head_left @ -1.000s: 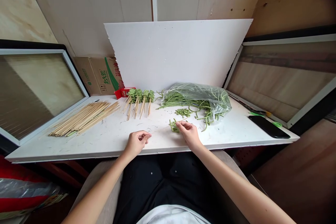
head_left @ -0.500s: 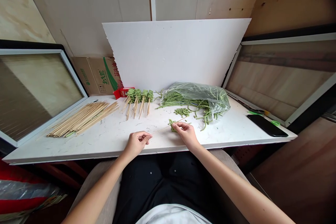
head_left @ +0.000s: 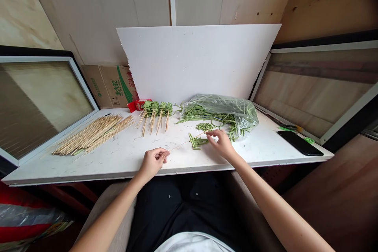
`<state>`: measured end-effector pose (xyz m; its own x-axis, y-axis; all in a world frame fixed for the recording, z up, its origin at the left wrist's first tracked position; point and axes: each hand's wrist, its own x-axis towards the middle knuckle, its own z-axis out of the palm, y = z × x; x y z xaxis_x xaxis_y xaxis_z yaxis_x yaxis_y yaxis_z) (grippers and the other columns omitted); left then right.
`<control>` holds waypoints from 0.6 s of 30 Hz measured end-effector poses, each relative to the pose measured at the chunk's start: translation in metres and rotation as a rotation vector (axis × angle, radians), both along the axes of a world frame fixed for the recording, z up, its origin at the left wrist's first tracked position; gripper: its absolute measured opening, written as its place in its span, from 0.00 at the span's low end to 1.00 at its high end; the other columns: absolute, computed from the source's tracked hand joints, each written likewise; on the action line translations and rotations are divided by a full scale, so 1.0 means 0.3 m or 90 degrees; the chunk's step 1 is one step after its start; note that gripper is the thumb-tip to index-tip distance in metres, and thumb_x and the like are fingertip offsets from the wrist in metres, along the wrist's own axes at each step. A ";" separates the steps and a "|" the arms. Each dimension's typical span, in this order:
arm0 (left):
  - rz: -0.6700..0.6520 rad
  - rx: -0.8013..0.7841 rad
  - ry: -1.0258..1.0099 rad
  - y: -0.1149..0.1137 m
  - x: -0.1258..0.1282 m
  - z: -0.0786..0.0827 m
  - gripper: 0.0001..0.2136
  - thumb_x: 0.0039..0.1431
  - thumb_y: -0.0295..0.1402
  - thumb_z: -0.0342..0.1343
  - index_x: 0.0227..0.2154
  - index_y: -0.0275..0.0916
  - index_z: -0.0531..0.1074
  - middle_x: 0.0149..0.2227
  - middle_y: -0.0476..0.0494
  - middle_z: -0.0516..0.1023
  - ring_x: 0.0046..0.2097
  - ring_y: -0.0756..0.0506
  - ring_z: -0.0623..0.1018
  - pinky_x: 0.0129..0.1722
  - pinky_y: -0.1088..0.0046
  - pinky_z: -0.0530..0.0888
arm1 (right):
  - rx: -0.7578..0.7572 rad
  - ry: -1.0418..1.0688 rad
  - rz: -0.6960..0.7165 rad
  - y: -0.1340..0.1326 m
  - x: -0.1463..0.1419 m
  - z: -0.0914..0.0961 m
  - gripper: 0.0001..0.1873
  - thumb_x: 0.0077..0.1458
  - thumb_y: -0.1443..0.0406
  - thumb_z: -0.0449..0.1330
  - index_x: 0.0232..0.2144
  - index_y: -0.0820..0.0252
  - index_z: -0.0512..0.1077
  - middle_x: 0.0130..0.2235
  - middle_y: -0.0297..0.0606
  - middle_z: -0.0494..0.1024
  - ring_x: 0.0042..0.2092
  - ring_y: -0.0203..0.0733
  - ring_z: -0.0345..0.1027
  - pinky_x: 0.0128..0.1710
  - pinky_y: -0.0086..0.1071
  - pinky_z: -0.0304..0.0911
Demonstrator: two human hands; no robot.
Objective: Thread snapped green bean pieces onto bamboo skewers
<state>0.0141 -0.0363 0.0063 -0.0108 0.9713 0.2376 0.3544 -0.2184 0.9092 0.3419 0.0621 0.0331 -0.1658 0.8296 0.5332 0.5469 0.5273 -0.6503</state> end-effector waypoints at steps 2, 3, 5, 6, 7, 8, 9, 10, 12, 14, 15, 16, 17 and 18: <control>0.009 -0.005 -0.007 0.001 0.000 -0.003 0.19 0.62 0.49 0.60 0.33 0.35 0.78 0.23 0.48 0.75 0.20 0.52 0.69 0.21 0.77 0.68 | 0.054 -0.125 -0.003 0.015 0.020 -0.006 0.14 0.64 0.60 0.56 0.45 0.55 0.80 0.42 0.44 0.83 0.45 0.54 0.69 0.49 0.44 0.61; 0.013 -0.006 -0.010 0.001 0.000 -0.004 0.19 0.62 0.49 0.60 0.33 0.35 0.78 0.23 0.48 0.75 0.20 0.52 0.69 0.21 0.77 0.68 | 0.065 -0.170 -0.005 0.020 0.030 -0.010 0.15 0.64 0.63 0.56 0.48 0.55 0.79 0.42 0.44 0.83 0.46 0.54 0.69 0.48 0.44 0.61; 0.017 -0.005 -0.012 0.002 -0.001 -0.007 0.19 0.62 0.49 0.60 0.33 0.35 0.78 0.23 0.48 0.75 0.20 0.52 0.69 0.20 0.77 0.68 | 0.064 -0.246 -0.017 0.028 0.051 -0.015 0.15 0.64 0.65 0.56 0.49 0.55 0.79 0.43 0.45 0.82 0.46 0.56 0.68 0.46 0.44 0.62; 0.016 -0.003 -0.012 0.003 -0.001 -0.008 0.19 0.62 0.49 0.60 0.34 0.35 0.78 0.23 0.48 0.75 0.20 0.52 0.69 0.20 0.77 0.68 | 0.060 -0.281 -0.021 0.030 0.061 -0.017 0.14 0.63 0.66 0.57 0.48 0.54 0.79 0.43 0.45 0.82 0.47 0.57 0.67 0.46 0.44 0.62; 0.015 -0.002 -0.011 0.003 -0.002 -0.009 0.19 0.62 0.49 0.60 0.34 0.35 0.78 0.23 0.48 0.75 0.20 0.52 0.69 0.20 0.77 0.68 | 0.058 -0.312 -0.025 0.030 0.070 -0.018 0.13 0.63 0.66 0.58 0.46 0.54 0.80 0.43 0.46 0.82 0.47 0.57 0.66 0.45 0.45 0.62; 0.013 -0.001 -0.009 0.003 -0.002 -0.009 0.18 0.62 0.49 0.60 0.34 0.35 0.78 0.23 0.48 0.75 0.20 0.52 0.70 0.20 0.77 0.68 | 0.059 -0.336 -0.029 0.029 0.076 -0.019 0.12 0.63 0.66 0.59 0.44 0.54 0.81 0.42 0.47 0.82 0.47 0.58 0.66 0.45 0.45 0.61; 0.011 0.000 -0.008 0.004 -0.002 -0.009 0.18 0.62 0.48 0.60 0.34 0.35 0.78 0.23 0.48 0.75 0.20 0.52 0.70 0.20 0.77 0.68 | 0.062 -0.354 -0.031 0.027 0.080 -0.019 0.11 0.63 0.66 0.59 0.42 0.54 0.82 0.42 0.47 0.82 0.47 0.59 0.65 0.45 0.45 0.61; 0.010 0.000 -0.007 0.004 -0.002 -0.009 0.18 0.62 0.48 0.60 0.34 0.35 0.78 0.23 0.48 0.75 0.20 0.52 0.69 0.20 0.77 0.68 | 0.065 -0.365 -0.032 0.025 0.082 -0.020 0.11 0.63 0.66 0.59 0.40 0.55 0.82 0.41 0.48 0.82 0.47 0.59 0.65 0.45 0.46 0.61; 0.010 0.000 -0.006 0.004 -0.003 -0.009 0.18 0.62 0.48 0.60 0.34 0.35 0.78 0.23 0.48 0.75 0.20 0.52 0.69 0.20 0.77 0.68 | 0.071 -0.368 -0.037 0.018 0.077 -0.020 0.12 0.63 0.66 0.58 0.38 0.56 0.83 0.40 0.50 0.81 0.46 0.59 0.65 0.45 0.46 0.61; 0.009 0.001 -0.009 0.004 -0.003 -0.009 0.18 0.62 0.48 0.60 0.34 0.35 0.78 0.23 0.48 0.74 0.20 0.52 0.69 0.20 0.77 0.67 | 0.072 -0.350 -0.038 0.015 0.070 -0.018 0.13 0.64 0.67 0.57 0.36 0.57 0.83 0.39 0.51 0.81 0.46 0.60 0.65 0.45 0.47 0.61; 0.009 0.002 -0.011 0.005 -0.003 -0.009 0.18 0.62 0.48 0.60 0.34 0.35 0.78 0.23 0.48 0.74 0.20 0.52 0.69 0.20 0.77 0.67 | 0.070 -0.331 -0.035 0.016 0.067 -0.016 0.13 0.64 0.66 0.56 0.35 0.57 0.82 0.39 0.52 0.81 0.46 0.60 0.65 0.45 0.47 0.61; 0.009 0.003 -0.012 0.005 -0.004 -0.010 0.18 0.62 0.49 0.60 0.34 0.35 0.78 0.23 0.48 0.74 0.19 0.52 0.69 0.20 0.77 0.67 | 0.065 -0.305 -0.029 0.018 0.065 -0.013 0.14 0.64 0.66 0.56 0.34 0.57 0.82 0.38 0.51 0.82 0.46 0.59 0.65 0.45 0.47 0.61; 0.009 0.003 -0.014 0.005 -0.004 -0.010 0.19 0.62 0.49 0.60 0.34 0.35 0.78 0.23 0.48 0.74 0.19 0.52 0.69 0.20 0.77 0.67 | 0.057 -0.269 -0.022 0.021 0.064 -0.011 0.14 0.64 0.64 0.56 0.33 0.56 0.82 0.37 0.50 0.82 0.45 0.59 0.65 0.45 0.47 0.61; 0.009 0.003 -0.015 0.005 -0.004 -0.010 0.19 0.62 0.49 0.60 0.34 0.35 0.79 0.23 0.48 0.74 0.19 0.52 0.69 0.20 0.77 0.67 | 0.043 -0.222 -0.014 0.025 0.062 -0.009 0.14 0.64 0.62 0.56 0.33 0.56 0.81 0.37 0.49 0.82 0.44 0.58 0.66 0.44 0.46 0.62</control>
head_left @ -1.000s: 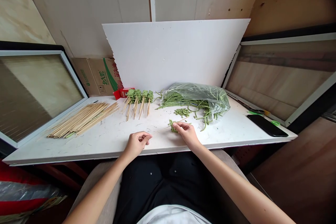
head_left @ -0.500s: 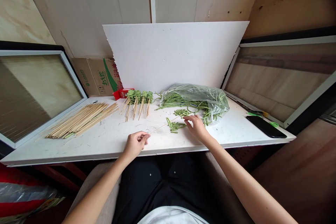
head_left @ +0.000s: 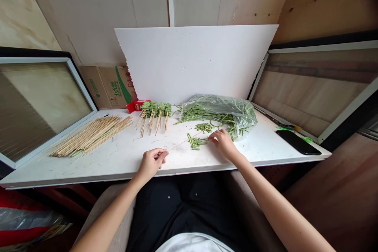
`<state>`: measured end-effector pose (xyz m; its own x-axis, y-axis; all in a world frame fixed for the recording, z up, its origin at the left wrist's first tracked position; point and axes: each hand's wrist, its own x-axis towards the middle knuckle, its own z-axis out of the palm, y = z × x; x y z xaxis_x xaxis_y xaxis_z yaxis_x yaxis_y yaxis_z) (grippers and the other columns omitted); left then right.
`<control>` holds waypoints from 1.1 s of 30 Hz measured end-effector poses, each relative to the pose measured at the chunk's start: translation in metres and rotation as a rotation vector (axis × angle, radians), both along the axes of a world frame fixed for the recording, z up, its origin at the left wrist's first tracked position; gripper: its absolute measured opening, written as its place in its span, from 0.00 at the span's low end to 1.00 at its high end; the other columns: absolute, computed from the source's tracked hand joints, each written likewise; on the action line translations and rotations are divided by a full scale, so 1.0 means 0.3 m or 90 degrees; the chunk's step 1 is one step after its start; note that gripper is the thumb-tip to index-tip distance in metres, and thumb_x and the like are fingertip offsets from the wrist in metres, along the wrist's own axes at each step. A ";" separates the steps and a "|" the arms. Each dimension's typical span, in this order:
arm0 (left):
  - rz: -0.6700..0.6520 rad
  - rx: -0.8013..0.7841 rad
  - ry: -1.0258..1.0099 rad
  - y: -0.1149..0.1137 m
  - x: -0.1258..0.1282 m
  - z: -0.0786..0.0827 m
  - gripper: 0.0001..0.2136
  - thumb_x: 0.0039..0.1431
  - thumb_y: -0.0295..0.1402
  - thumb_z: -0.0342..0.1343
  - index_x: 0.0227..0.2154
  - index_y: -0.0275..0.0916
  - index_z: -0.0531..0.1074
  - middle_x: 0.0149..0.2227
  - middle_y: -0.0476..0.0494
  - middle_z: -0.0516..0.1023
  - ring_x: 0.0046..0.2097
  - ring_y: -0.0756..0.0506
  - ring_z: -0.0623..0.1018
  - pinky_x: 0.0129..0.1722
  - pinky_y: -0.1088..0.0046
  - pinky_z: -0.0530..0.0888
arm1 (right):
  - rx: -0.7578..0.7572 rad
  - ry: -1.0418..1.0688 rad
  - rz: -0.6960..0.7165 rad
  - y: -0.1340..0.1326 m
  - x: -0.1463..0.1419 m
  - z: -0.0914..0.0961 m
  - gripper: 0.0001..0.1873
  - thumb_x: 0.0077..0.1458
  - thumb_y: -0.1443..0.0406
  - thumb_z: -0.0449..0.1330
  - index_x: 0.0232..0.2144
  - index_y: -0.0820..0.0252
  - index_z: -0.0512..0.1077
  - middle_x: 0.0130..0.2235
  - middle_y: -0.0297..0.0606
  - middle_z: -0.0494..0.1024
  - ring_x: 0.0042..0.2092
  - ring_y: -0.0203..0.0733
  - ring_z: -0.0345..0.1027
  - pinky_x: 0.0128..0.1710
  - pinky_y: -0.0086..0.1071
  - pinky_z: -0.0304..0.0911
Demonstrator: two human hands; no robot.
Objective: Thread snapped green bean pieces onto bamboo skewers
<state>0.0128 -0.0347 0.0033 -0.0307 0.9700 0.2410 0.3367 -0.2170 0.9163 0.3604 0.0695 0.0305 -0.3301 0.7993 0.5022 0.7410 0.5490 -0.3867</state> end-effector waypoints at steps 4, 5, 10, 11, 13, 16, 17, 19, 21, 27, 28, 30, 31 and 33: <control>0.001 -0.003 0.001 0.001 -0.001 0.000 0.18 0.62 0.49 0.60 0.34 0.35 0.79 0.23 0.48 0.74 0.20 0.52 0.69 0.20 0.77 0.67 | -0.136 0.285 0.036 0.010 -0.018 -0.006 0.16 0.59 0.51 0.62 0.38 0.56 0.80 0.37 0.43 0.82 0.38 0.50 0.70 0.39 0.41 0.63; 0.001 -0.003 0.001 0.001 -0.001 0.001 0.18 0.62 0.49 0.60 0.34 0.35 0.79 0.23 0.48 0.74 0.20 0.52 0.69 0.20 0.77 0.67 | -0.183 0.363 0.049 0.010 -0.025 -0.011 0.19 0.57 0.48 0.64 0.39 0.56 0.80 0.37 0.43 0.82 0.37 0.48 0.70 0.38 0.39 0.63; 0.005 -0.004 0.004 0.001 0.000 0.003 0.18 0.62 0.48 0.60 0.34 0.35 0.79 0.23 0.48 0.74 0.20 0.52 0.69 0.20 0.77 0.67 | -0.343 0.587 0.134 -0.004 -0.061 -0.033 0.26 0.47 0.43 0.70 0.34 0.58 0.79 0.34 0.37 0.78 0.33 0.39 0.65 0.37 0.34 0.63; 0.003 -0.004 0.005 0.000 0.000 0.004 0.18 0.62 0.48 0.60 0.34 0.35 0.79 0.23 0.48 0.74 0.20 0.52 0.69 0.21 0.77 0.67 | -0.356 0.615 0.148 -0.008 -0.067 -0.033 0.26 0.45 0.43 0.71 0.33 0.58 0.78 0.34 0.37 0.78 0.33 0.38 0.64 0.37 0.33 0.63; -0.001 -0.006 0.006 0.000 0.000 0.005 0.18 0.62 0.48 0.60 0.34 0.35 0.79 0.23 0.48 0.74 0.20 0.52 0.69 0.21 0.77 0.67 | -0.369 0.670 0.163 -0.015 -0.075 -0.030 0.26 0.44 0.43 0.72 0.33 0.57 0.77 0.36 0.37 0.77 0.33 0.38 0.64 0.36 0.32 0.63; -0.004 -0.010 0.007 -0.001 -0.001 0.006 0.18 0.62 0.48 0.61 0.33 0.35 0.78 0.22 0.48 0.74 0.20 0.52 0.68 0.21 0.77 0.67 | -0.371 0.716 0.172 -0.024 -0.084 -0.021 0.24 0.45 0.44 0.72 0.32 0.56 0.76 0.36 0.36 0.75 0.33 0.37 0.63 0.33 0.30 0.61; -0.005 -0.010 0.009 -0.001 -0.001 0.006 0.18 0.62 0.48 0.60 0.33 0.35 0.78 0.22 0.48 0.74 0.20 0.52 0.69 0.21 0.77 0.67 | -0.372 0.723 0.174 -0.027 -0.085 -0.018 0.24 0.46 0.45 0.72 0.31 0.56 0.76 0.36 0.36 0.74 0.33 0.37 0.62 0.32 0.30 0.61; -0.009 -0.009 0.013 0.000 -0.002 0.006 0.18 0.62 0.48 0.60 0.33 0.35 0.78 0.23 0.47 0.74 0.20 0.52 0.69 0.21 0.77 0.67 | -0.372 0.735 0.173 -0.030 -0.087 -0.014 0.23 0.46 0.45 0.72 0.31 0.56 0.75 0.36 0.36 0.74 0.33 0.37 0.61 0.31 0.30 0.60; -0.012 -0.009 0.016 0.000 -0.002 0.005 0.18 0.62 0.48 0.61 0.34 0.35 0.79 0.23 0.47 0.74 0.20 0.52 0.69 0.21 0.77 0.67 | -0.371 0.745 0.171 -0.031 -0.087 -0.012 0.23 0.45 0.45 0.73 0.31 0.56 0.76 0.36 0.36 0.74 0.32 0.36 0.60 0.31 0.30 0.59; -0.006 -0.015 0.016 -0.001 0.003 0.008 0.18 0.61 0.49 0.61 0.33 0.35 0.79 0.22 0.47 0.74 0.20 0.52 0.68 0.21 0.77 0.67 | -0.382 0.775 0.179 -0.025 -0.082 -0.022 0.21 0.45 0.48 0.75 0.30 0.56 0.77 0.37 0.37 0.73 0.34 0.37 0.60 0.30 0.30 0.58; -0.006 -0.015 0.018 -0.002 0.003 0.009 0.19 0.61 0.49 0.61 0.33 0.35 0.79 0.22 0.47 0.74 0.21 0.52 0.68 0.21 0.77 0.67 | -0.384 0.778 0.178 -0.023 -0.082 -0.025 0.21 0.44 0.48 0.75 0.31 0.56 0.77 0.37 0.37 0.73 0.34 0.37 0.60 0.30 0.30 0.58; -0.005 -0.017 0.022 -0.002 0.004 0.011 0.19 0.61 0.49 0.61 0.33 0.35 0.79 0.22 0.47 0.74 0.21 0.52 0.68 0.21 0.77 0.67 | -0.388 0.784 0.178 -0.019 -0.081 -0.030 0.21 0.44 0.48 0.75 0.32 0.55 0.78 0.37 0.37 0.73 0.34 0.37 0.60 0.30 0.30 0.58; -0.005 -0.018 0.023 -0.003 0.005 0.012 0.19 0.61 0.49 0.61 0.33 0.34 0.79 0.22 0.47 0.74 0.21 0.52 0.68 0.21 0.77 0.67 | -0.389 0.788 0.178 -0.018 -0.080 -0.032 0.21 0.44 0.48 0.76 0.33 0.55 0.78 0.37 0.37 0.73 0.34 0.37 0.60 0.30 0.30 0.58; -0.004 -0.018 0.024 -0.002 0.005 0.012 0.19 0.61 0.49 0.61 0.33 0.34 0.79 0.22 0.47 0.74 0.21 0.52 0.68 0.21 0.77 0.68 | -0.392 0.794 0.178 -0.016 -0.080 -0.034 0.21 0.43 0.49 0.76 0.34 0.55 0.79 0.37 0.37 0.74 0.34 0.37 0.60 0.30 0.31 0.58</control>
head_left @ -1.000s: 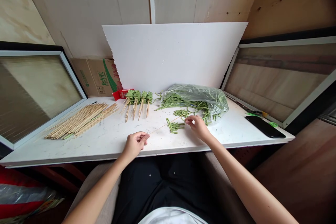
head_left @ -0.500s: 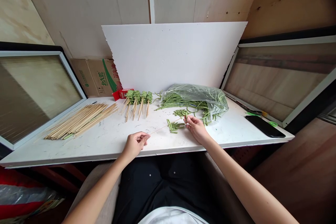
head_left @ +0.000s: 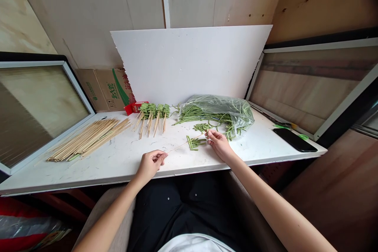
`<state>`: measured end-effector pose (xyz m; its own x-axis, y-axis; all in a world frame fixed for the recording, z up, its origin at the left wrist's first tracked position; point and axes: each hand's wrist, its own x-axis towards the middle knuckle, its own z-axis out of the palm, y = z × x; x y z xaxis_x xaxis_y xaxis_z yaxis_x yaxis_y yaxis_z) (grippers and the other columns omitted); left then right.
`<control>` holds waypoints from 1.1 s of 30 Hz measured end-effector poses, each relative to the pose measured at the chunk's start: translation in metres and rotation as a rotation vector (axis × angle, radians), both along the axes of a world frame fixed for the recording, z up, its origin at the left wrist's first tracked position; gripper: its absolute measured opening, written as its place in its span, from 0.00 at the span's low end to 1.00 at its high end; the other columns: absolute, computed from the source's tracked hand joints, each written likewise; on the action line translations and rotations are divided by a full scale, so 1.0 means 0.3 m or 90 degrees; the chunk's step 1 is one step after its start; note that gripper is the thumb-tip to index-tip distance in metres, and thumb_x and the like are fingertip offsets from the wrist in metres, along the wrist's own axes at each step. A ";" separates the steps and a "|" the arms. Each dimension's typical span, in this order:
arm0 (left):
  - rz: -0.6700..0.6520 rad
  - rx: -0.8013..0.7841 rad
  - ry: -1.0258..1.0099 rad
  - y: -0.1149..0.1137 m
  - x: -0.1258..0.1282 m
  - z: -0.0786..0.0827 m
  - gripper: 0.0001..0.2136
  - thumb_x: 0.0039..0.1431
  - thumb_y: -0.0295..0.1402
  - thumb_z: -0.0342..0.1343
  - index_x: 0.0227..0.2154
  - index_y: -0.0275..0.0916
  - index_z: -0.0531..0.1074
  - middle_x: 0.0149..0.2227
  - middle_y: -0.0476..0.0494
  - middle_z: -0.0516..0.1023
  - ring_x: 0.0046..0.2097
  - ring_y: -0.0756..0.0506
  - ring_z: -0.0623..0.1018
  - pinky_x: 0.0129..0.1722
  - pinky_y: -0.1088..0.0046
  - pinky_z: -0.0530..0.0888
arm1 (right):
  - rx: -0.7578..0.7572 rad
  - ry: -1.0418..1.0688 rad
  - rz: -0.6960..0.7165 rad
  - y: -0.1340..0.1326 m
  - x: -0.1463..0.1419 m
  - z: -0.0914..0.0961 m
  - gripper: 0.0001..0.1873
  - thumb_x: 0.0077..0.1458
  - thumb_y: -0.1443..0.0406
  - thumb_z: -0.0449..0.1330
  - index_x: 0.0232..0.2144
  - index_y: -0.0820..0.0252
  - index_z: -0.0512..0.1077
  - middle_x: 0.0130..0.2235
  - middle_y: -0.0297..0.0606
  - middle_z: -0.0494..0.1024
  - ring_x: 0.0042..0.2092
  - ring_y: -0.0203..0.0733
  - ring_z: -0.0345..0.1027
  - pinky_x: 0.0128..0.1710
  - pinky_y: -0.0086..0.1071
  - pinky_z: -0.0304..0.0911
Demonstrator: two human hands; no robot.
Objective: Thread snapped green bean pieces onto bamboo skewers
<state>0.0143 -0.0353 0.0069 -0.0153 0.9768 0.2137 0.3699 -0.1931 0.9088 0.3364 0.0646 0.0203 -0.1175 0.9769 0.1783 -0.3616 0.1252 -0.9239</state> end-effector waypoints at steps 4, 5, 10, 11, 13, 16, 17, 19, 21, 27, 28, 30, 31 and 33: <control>-0.001 0.005 0.004 0.003 -0.002 -0.005 0.19 0.61 0.49 0.61 0.34 0.34 0.79 0.22 0.47 0.74 0.21 0.52 0.68 0.21 0.77 0.67 | 0.000 0.002 0.001 -0.001 0.000 0.000 0.21 0.43 0.50 0.77 0.35 0.55 0.79 0.37 0.37 0.74 0.33 0.36 0.60 0.30 0.31 0.59; -0.002 0.008 0.006 0.003 -0.003 -0.007 0.19 0.61 0.49 0.61 0.34 0.34 0.79 0.23 0.47 0.74 0.21 0.52 0.68 0.21 0.77 0.67 | 0.001 0.001 0.001 -0.002 -0.001 0.000 0.21 0.43 0.50 0.77 0.35 0.55 0.80 0.37 0.36 0.74 0.33 0.36 0.60 0.31 0.31 0.59; -0.001 0.009 0.007 0.002 -0.005 -0.010 0.19 0.61 0.49 0.61 0.34 0.35 0.79 0.22 0.47 0.74 0.21 0.52 0.68 0.22 0.77 0.67 | 0.006 -0.019 -0.011 -0.001 -0.002 -0.001 0.22 0.43 0.48 0.76 0.35 0.55 0.79 0.36 0.36 0.75 0.32 0.36 0.61 0.31 0.31 0.59; -0.001 0.009 0.007 0.001 -0.005 -0.009 0.19 0.61 0.49 0.61 0.34 0.35 0.79 0.22 0.47 0.74 0.21 0.52 0.68 0.22 0.77 0.67 | 0.007 -0.024 -0.014 -0.001 -0.002 -0.002 0.23 0.43 0.48 0.76 0.35 0.55 0.79 0.36 0.36 0.75 0.32 0.36 0.61 0.31 0.32 0.59; 0.001 0.009 0.010 0.000 -0.005 -0.008 0.19 0.61 0.49 0.61 0.33 0.35 0.79 0.22 0.48 0.74 0.21 0.52 0.68 0.21 0.77 0.67 | 0.007 -0.028 -0.016 0.000 -0.002 -0.003 0.22 0.43 0.48 0.76 0.35 0.55 0.79 0.36 0.35 0.75 0.32 0.36 0.61 0.31 0.32 0.59; 0.001 0.013 0.013 0.000 -0.003 -0.008 0.19 0.62 0.49 0.60 0.33 0.35 0.79 0.22 0.48 0.74 0.21 0.52 0.68 0.22 0.77 0.67 | 0.007 -0.030 -0.020 0.000 -0.002 -0.003 0.22 0.43 0.48 0.76 0.35 0.55 0.80 0.36 0.36 0.76 0.32 0.36 0.62 0.31 0.31 0.59; 0.002 0.014 0.014 0.001 -0.003 -0.009 0.19 0.62 0.49 0.60 0.33 0.35 0.79 0.22 0.48 0.74 0.21 0.52 0.68 0.22 0.77 0.67 | 0.006 -0.033 -0.023 0.000 -0.003 -0.003 0.23 0.43 0.48 0.76 0.35 0.55 0.80 0.36 0.36 0.76 0.33 0.36 0.62 0.31 0.31 0.60; 0.004 0.016 0.016 0.002 -0.003 -0.012 0.19 0.62 0.49 0.60 0.33 0.35 0.79 0.22 0.48 0.74 0.21 0.52 0.68 0.22 0.77 0.67 | 0.000 -0.039 -0.027 -0.002 -0.003 0.000 0.23 0.43 0.47 0.75 0.36 0.56 0.81 0.37 0.37 0.77 0.33 0.36 0.62 0.31 0.31 0.60; 0.005 0.019 0.022 0.004 -0.005 -0.015 0.19 0.62 0.49 0.60 0.33 0.35 0.79 0.22 0.48 0.74 0.21 0.52 0.68 0.22 0.77 0.67 | -0.012 -0.041 -0.025 -0.004 -0.003 0.003 0.23 0.44 0.47 0.75 0.36 0.56 0.81 0.37 0.38 0.78 0.33 0.36 0.62 0.31 0.31 0.60; 0.010 0.041 0.061 0.007 -0.009 -0.016 0.19 0.63 0.48 0.59 0.34 0.35 0.80 0.21 0.48 0.73 0.21 0.51 0.68 0.23 0.75 0.66 | -0.046 -0.026 -0.038 -0.002 -0.002 0.003 0.21 0.43 0.50 0.76 0.35 0.56 0.83 0.37 0.38 0.79 0.31 0.36 0.64 0.31 0.32 0.61; 0.009 0.047 0.068 0.007 -0.010 -0.016 0.18 0.63 0.48 0.59 0.34 0.35 0.80 0.21 0.48 0.73 0.22 0.51 0.69 0.24 0.75 0.66 | -0.048 -0.025 -0.042 0.000 -0.001 0.001 0.21 0.42 0.50 0.76 0.34 0.56 0.83 0.37 0.38 0.79 0.32 0.36 0.64 0.31 0.32 0.62; 0.005 0.055 0.075 0.008 -0.011 -0.016 0.18 0.63 0.48 0.59 0.33 0.35 0.80 0.21 0.47 0.74 0.23 0.50 0.70 0.25 0.75 0.67 | -0.047 -0.025 -0.046 0.003 -0.001 -0.003 0.21 0.42 0.50 0.76 0.34 0.56 0.83 0.37 0.39 0.80 0.33 0.37 0.66 0.31 0.32 0.62; 0.002 0.058 0.078 0.009 -0.012 -0.017 0.18 0.63 0.48 0.59 0.33 0.35 0.81 0.21 0.47 0.74 0.24 0.49 0.71 0.25 0.75 0.67 | -0.047 -0.027 -0.047 0.005 -0.001 -0.005 0.21 0.42 0.50 0.76 0.34 0.56 0.83 0.37 0.39 0.80 0.33 0.37 0.66 0.31 0.32 0.62; 0.000 0.062 0.083 0.009 -0.014 -0.019 0.18 0.63 0.48 0.59 0.33 0.35 0.81 0.21 0.47 0.73 0.24 0.49 0.71 0.26 0.75 0.67 | -0.045 -0.029 -0.048 0.009 -0.001 -0.009 0.20 0.42 0.50 0.76 0.34 0.56 0.83 0.37 0.39 0.80 0.34 0.38 0.67 0.32 0.32 0.62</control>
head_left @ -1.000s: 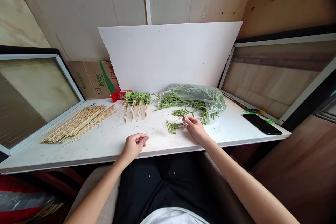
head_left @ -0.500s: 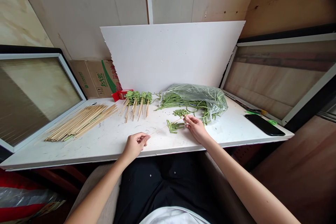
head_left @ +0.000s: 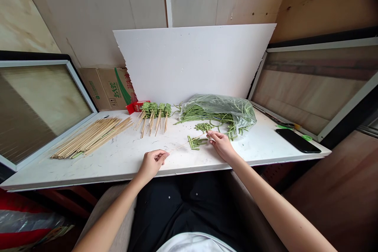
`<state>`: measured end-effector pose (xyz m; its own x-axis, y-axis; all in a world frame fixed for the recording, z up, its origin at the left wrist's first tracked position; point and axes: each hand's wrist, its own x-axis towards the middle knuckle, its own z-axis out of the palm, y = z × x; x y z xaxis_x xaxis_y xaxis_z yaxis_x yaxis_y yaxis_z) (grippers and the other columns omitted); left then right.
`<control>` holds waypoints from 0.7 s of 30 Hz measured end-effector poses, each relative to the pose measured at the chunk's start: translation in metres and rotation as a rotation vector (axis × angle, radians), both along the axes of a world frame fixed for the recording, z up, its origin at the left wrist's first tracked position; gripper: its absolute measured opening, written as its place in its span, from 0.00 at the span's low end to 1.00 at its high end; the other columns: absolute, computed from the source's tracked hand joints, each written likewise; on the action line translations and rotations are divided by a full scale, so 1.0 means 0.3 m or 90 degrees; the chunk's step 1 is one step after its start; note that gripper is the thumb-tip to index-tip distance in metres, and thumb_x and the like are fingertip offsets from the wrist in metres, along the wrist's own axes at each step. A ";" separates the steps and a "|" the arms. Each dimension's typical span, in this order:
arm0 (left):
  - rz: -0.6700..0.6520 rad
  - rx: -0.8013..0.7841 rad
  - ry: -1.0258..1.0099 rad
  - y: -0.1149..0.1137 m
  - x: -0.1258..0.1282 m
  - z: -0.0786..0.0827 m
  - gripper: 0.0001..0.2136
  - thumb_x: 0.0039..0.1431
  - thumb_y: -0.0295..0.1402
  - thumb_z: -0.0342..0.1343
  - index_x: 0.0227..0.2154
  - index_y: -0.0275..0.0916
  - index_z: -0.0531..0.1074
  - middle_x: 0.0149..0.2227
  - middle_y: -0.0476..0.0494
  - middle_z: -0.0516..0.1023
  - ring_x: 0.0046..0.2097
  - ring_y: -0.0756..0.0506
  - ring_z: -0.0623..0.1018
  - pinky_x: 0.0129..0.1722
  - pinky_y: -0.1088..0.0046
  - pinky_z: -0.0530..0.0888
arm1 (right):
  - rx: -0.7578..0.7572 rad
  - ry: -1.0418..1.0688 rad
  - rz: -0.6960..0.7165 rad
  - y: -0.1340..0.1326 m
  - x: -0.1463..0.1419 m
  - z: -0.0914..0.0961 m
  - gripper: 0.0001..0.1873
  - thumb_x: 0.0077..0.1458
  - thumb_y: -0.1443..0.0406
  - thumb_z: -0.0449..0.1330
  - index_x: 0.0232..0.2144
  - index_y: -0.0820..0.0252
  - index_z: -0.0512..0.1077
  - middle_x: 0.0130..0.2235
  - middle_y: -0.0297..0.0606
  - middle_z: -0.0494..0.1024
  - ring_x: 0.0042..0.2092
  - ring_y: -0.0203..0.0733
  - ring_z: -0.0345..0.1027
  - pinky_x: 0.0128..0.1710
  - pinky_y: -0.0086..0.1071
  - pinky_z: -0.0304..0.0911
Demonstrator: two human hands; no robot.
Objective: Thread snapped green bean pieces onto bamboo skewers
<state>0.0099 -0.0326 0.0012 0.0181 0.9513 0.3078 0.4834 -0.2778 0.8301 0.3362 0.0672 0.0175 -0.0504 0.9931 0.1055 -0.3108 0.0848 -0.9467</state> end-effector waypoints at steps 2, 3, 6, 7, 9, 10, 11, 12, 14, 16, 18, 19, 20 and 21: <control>-0.002 0.004 0.003 0.000 -0.001 -0.002 0.18 0.63 0.48 0.59 0.33 0.35 0.81 0.21 0.48 0.73 0.23 0.49 0.70 0.25 0.75 0.67 | 0.000 -0.002 0.001 0.003 0.000 -0.005 0.20 0.43 0.50 0.76 0.34 0.56 0.83 0.38 0.39 0.80 0.34 0.38 0.68 0.32 0.32 0.62; -0.002 0.006 0.005 0.001 -0.002 -0.002 0.18 0.63 0.48 0.59 0.33 0.35 0.81 0.21 0.48 0.73 0.23 0.49 0.70 0.25 0.75 0.67 | 0.000 -0.002 0.001 0.004 0.001 -0.007 0.20 0.43 0.50 0.76 0.34 0.56 0.83 0.38 0.39 0.80 0.35 0.38 0.68 0.32 0.32 0.62; -0.002 0.007 0.007 0.002 -0.002 -0.004 0.19 0.63 0.48 0.59 0.33 0.35 0.81 0.21 0.48 0.73 0.23 0.49 0.70 0.26 0.74 0.67 | -0.002 -0.011 -0.006 0.007 0.002 -0.012 0.19 0.43 0.51 0.75 0.34 0.56 0.83 0.38 0.40 0.81 0.35 0.39 0.68 0.32 0.31 0.62; -0.002 0.006 0.008 0.002 -0.002 -0.004 0.19 0.63 0.49 0.59 0.33 0.35 0.81 0.21 0.47 0.73 0.23 0.49 0.70 0.26 0.74 0.67 | -0.002 -0.018 -0.009 0.008 0.003 -0.013 0.20 0.43 0.50 0.75 0.34 0.56 0.83 0.38 0.40 0.81 0.35 0.39 0.68 0.32 0.31 0.62; -0.003 0.004 0.009 0.002 -0.003 -0.005 0.20 0.63 0.49 0.59 0.33 0.35 0.81 0.20 0.47 0.73 0.23 0.49 0.70 0.26 0.74 0.67 | 0.000 -0.031 -0.010 0.008 0.005 -0.014 0.20 0.43 0.50 0.75 0.34 0.56 0.83 0.38 0.40 0.81 0.35 0.40 0.68 0.33 0.32 0.63; -0.004 0.004 0.009 0.002 -0.003 -0.005 0.20 0.63 0.49 0.58 0.33 0.35 0.81 0.21 0.47 0.74 0.24 0.49 0.71 0.26 0.74 0.67 | 0.003 -0.035 -0.010 0.008 0.005 -0.014 0.20 0.43 0.50 0.75 0.34 0.56 0.83 0.38 0.40 0.81 0.35 0.40 0.68 0.33 0.32 0.63; -0.004 0.004 0.010 0.003 -0.004 -0.006 0.20 0.63 0.49 0.58 0.33 0.35 0.81 0.21 0.47 0.74 0.24 0.49 0.71 0.26 0.74 0.67 | 0.009 -0.041 -0.007 0.008 0.006 -0.014 0.20 0.44 0.49 0.75 0.33 0.56 0.83 0.38 0.40 0.81 0.35 0.40 0.68 0.33 0.32 0.63; -0.004 0.006 0.011 0.003 -0.004 -0.006 0.20 0.63 0.49 0.58 0.32 0.35 0.81 0.20 0.47 0.74 0.23 0.49 0.71 0.26 0.74 0.67 | 0.015 -0.048 -0.005 0.008 0.007 -0.014 0.19 0.44 0.49 0.74 0.33 0.56 0.83 0.38 0.40 0.81 0.35 0.40 0.68 0.33 0.32 0.63; -0.003 0.010 0.010 0.005 -0.005 -0.007 0.20 0.63 0.50 0.59 0.32 0.36 0.81 0.20 0.48 0.73 0.23 0.49 0.71 0.26 0.74 0.67 | 0.028 -0.069 -0.003 0.007 0.007 -0.013 0.20 0.45 0.48 0.73 0.33 0.56 0.82 0.37 0.40 0.81 0.34 0.40 0.68 0.34 0.32 0.64; -0.001 0.014 0.007 0.007 -0.005 -0.008 0.20 0.63 0.50 0.59 0.32 0.35 0.81 0.20 0.48 0.73 0.23 0.49 0.71 0.25 0.75 0.67 | 0.035 -0.087 -0.005 0.007 0.005 -0.013 0.21 0.45 0.47 0.73 0.33 0.57 0.82 0.37 0.40 0.81 0.33 0.39 0.66 0.34 0.33 0.64; 0.000 0.014 0.005 0.008 -0.004 -0.009 0.20 0.63 0.49 0.59 0.32 0.35 0.81 0.20 0.47 0.73 0.23 0.49 0.71 0.25 0.75 0.67 | 0.032 -0.090 -0.010 0.005 0.003 -0.012 0.23 0.45 0.46 0.73 0.34 0.57 0.82 0.36 0.40 0.81 0.32 0.38 0.65 0.34 0.32 0.64; 0.000 0.013 0.005 0.008 -0.004 -0.008 0.20 0.63 0.49 0.59 0.32 0.35 0.81 0.20 0.47 0.73 0.23 0.49 0.71 0.25 0.75 0.68 | 0.028 -0.083 -0.012 0.004 0.001 -0.010 0.23 0.44 0.47 0.73 0.34 0.57 0.82 0.36 0.40 0.80 0.32 0.38 0.65 0.33 0.32 0.64; 0.000 0.011 0.004 0.008 -0.003 -0.008 0.19 0.63 0.49 0.59 0.32 0.35 0.81 0.20 0.47 0.73 0.23 0.49 0.71 0.25 0.75 0.68 | 0.024 -0.073 -0.012 0.003 0.000 -0.008 0.22 0.44 0.47 0.74 0.34 0.57 0.82 0.37 0.40 0.80 0.32 0.38 0.65 0.33 0.32 0.64; 0.001 0.010 0.004 0.007 -0.003 -0.008 0.19 0.63 0.49 0.59 0.32 0.35 0.81 0.20 0.47 0.73 0.23 0.49 0.71 0.25 0.75 0.67 | 0.019 -0.058 -0.010 0.001 -0.002 -0.005 0.22 0.44 0.48 0.74 0.34 0.56 0.82 0.37 0.40 0.80 0.32 0.38 0.65 0.33 0.32 0.64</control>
